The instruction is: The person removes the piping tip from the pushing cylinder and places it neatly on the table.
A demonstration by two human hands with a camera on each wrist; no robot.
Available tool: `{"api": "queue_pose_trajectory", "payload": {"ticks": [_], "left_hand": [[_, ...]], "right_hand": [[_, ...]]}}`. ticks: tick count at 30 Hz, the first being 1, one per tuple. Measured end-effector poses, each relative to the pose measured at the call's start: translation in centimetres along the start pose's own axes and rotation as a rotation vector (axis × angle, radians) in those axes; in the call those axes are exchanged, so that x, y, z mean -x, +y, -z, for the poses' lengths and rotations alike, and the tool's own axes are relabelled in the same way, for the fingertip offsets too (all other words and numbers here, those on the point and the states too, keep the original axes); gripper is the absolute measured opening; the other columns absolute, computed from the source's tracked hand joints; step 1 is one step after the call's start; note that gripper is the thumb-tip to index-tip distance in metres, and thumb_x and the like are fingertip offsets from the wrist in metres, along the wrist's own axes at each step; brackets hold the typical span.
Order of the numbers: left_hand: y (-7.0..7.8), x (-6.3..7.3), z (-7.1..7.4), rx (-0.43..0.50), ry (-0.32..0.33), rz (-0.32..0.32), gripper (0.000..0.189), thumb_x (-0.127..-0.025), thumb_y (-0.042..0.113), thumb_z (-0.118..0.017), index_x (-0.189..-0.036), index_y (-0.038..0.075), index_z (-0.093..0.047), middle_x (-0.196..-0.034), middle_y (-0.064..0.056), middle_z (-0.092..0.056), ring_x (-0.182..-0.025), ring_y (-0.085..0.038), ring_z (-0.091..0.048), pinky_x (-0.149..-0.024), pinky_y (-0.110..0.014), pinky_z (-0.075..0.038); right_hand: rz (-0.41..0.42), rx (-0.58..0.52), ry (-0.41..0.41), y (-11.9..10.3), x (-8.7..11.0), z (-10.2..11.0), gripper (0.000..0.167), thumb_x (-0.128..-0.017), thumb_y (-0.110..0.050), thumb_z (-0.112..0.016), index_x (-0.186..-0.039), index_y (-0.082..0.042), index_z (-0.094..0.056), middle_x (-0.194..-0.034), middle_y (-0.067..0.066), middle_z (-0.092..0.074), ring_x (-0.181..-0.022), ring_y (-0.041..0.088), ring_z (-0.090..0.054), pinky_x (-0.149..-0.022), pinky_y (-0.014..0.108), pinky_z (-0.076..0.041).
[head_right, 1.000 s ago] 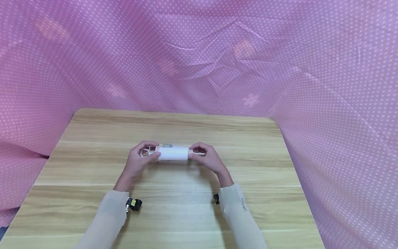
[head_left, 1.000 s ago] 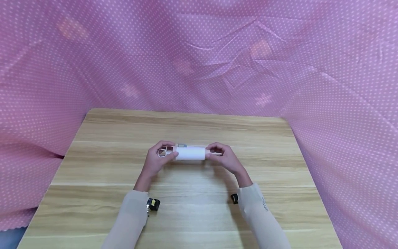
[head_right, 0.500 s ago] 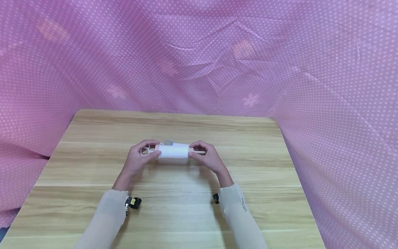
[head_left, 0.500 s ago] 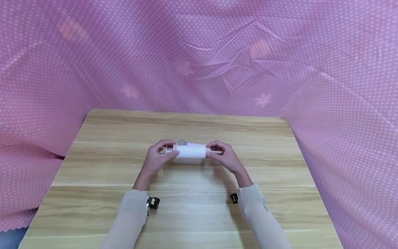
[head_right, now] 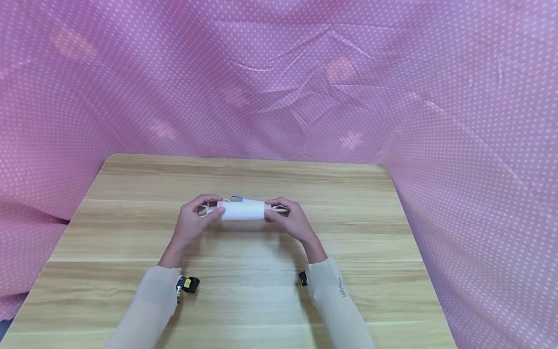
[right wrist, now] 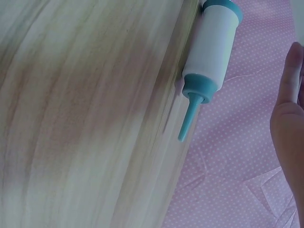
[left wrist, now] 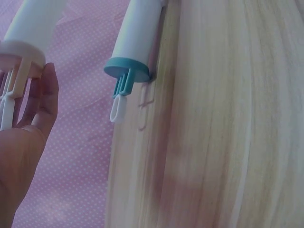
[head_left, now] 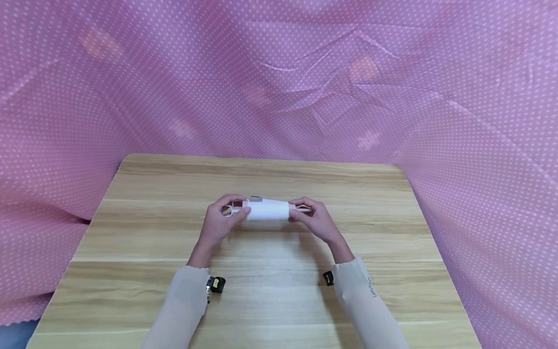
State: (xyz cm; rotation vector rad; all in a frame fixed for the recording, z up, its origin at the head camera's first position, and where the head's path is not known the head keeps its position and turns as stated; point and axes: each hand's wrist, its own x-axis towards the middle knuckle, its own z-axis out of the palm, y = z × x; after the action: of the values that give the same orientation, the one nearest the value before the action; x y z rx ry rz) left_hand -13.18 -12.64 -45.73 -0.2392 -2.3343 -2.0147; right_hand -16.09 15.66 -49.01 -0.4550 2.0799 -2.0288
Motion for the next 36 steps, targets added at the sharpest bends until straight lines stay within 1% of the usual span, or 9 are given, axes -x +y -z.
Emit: {"api": "queue_pose_trajectory", "payload": {"ticks": [6,9,12,15,18,23,30,34,36], "left_hand": [[0.02,-0.12,0.05,-0.010,0.013,-0.020,0.031,-0.091,0.005,-0.075,-0.116,-0.010,-0.067,-0.114,-0.025,-0.066,-0.099,-0.027,-0.060,-0.082,-0.023,-0.056],[0.09,-0.04,0.09,-0.013,0.017,-0.015,0.030,-0.092,0.007,-0.074,-0.117,-0.009,-0.068,-0.114,-0.025,-0.066,-0.098,-0.027,-0.060,-0.081,-0.023,-0.057],[0.24,0.00,0.11,-0.005,0.014,-0.006,0.032,-0.091,0.007,-0.075,-0.118,-0.009,-0.067,-0.114,-0.024,-0.066,-0.098,-0.025,-0.060,-0.081,-0.023,-0.057],[0.37,0.03,0.15,-0.002,0.013,-0.017,0.032,-0.091,0.006,-0.075,-0.118,-0.008,-0.067,-0.114,-0.024,-0.066,-0.097,-0.022,-0.060,-0.080,-0.023,-0.057],[0.45,0.10,0.23,-0.006,0.020,-0.039,0.030,-0.090,0.004,-0.075,-0.117,-0.008,-0.068,-0.112,-0.024,-0.066,-0.095,-0.018,-0.061,-0.078,-0.022,-0.057],[0.50,0.25,0.25,-0.008,0.028,-0.057,0.030,-0.089,0.002,-0.076,-0.116,-0.009,-0.068,-0.111,-0.024,-0.066,-0.093,-0.015,-0.061,-0.078,-0.023,-0.057],[0.75,0.46,-0.11,-0.003,0.010,-0.030,0.032,-0.090,0.005,-0.075,-0.119,-0.008,-0.066,-0.116,-0.024,-0.064,-0.098,-0.021,-0.060,-0.079,-0.024,-0.058],[0.69,0.51,-0.28,0.010,0.017,-0.025,0.034,-0.091,0.004,-0.075,-0.120,-0.009,-0.065,-0.117,-0.024,-0.063,-0.100,-0.023,-0.059,-0.078,-0.024,-0.058],[0.60,0.60,-0.32,0.009,0.023,-0.022,0.034,-0.090,0.004,-0.075,-0.120,-0.009,-0.065,-0.117,-0.024,-0.063,-0.100,-0.022,-0.059,-0.078,-0.024,-0.058]], "right_hand": [[0.064,0.136,0.042,-0.23,-0.25,-0.17,0.025,-0.090,0.007,-0.072,-0.115,0.010,-0.067,-0.114,0.025,-0.069,-0.093,0.018,-0.069,-0.079,0.029,-0.060],[0.084,0.161,0.045,-0.31,-0.27,-0.07,0.029,-0.089,0.006,-0.073,-0.117,0.009,-0.068,-0.113,0.026,-0.069,-0.094,0.023,-0.068,-0.076,0.027,-0.059],[0.066,0.150,0.037,-0.45,-0.17,0.04,0.033,-0.090,0.004,-0.073,-0.122,0.007,-0.066,-0.118,0.026,-0.067,-0.098,0.030,-0.067,-0.077,0.027,-0.059],[0.034,0.123,0.019,-0.43,0.06,0.20,0.035,-0.092,0.003,-0.071,-0.126,0.006,-0.064,-0.123,0.025,-0.064,-0.101,0.033,-0.066,-0.080,0.030,-0.060],[0.019,0.077,-0.001,-0.24,0.29,0.34,0.034,-0.096,0.001,-0.067,-0.129,0.007,-0.062,-0.127,0.025,-0.061,-0.100,0.035,-0.067,-0.084,0.043,-0.060],[0.039,0.051,0.008,-0.04,0.44,0.40,0.028,-0.101,-0.005,-0.060,-0.125,0.010,-0.061,-0.121,0.026,-0.061,-0.092,0.040,-0.068,-0.086,0.060,-0.056],[-0.017,0.050,0.066,-0.44,0.33,0.16,0.026,-0.097,-0.004,-0.066,-0.119,0.010,-0.064,-0.116,0.023,-0.065,-0.088,0.025,-0.069,-0.087,0.058,-0.056],[0.010,0.026,0.051,-0.56,0.30,0.11,0.029,-0.095,0.000,-0.069,-0.121,0.011,-0.063,-0.120,0.028,-0.062,-0.095,0.024,-0.068,-0.087,0.058,-0.056],[0.020,0.024,0.042,-0.56,0.37,0.08,0.032,-0.094,0.002,-0.070,-0.123,0.010,-0.062,-0.125,0.029,-0.061,-0.100,0.024,-0.067,-0.087,0.055,-0.057]]}}
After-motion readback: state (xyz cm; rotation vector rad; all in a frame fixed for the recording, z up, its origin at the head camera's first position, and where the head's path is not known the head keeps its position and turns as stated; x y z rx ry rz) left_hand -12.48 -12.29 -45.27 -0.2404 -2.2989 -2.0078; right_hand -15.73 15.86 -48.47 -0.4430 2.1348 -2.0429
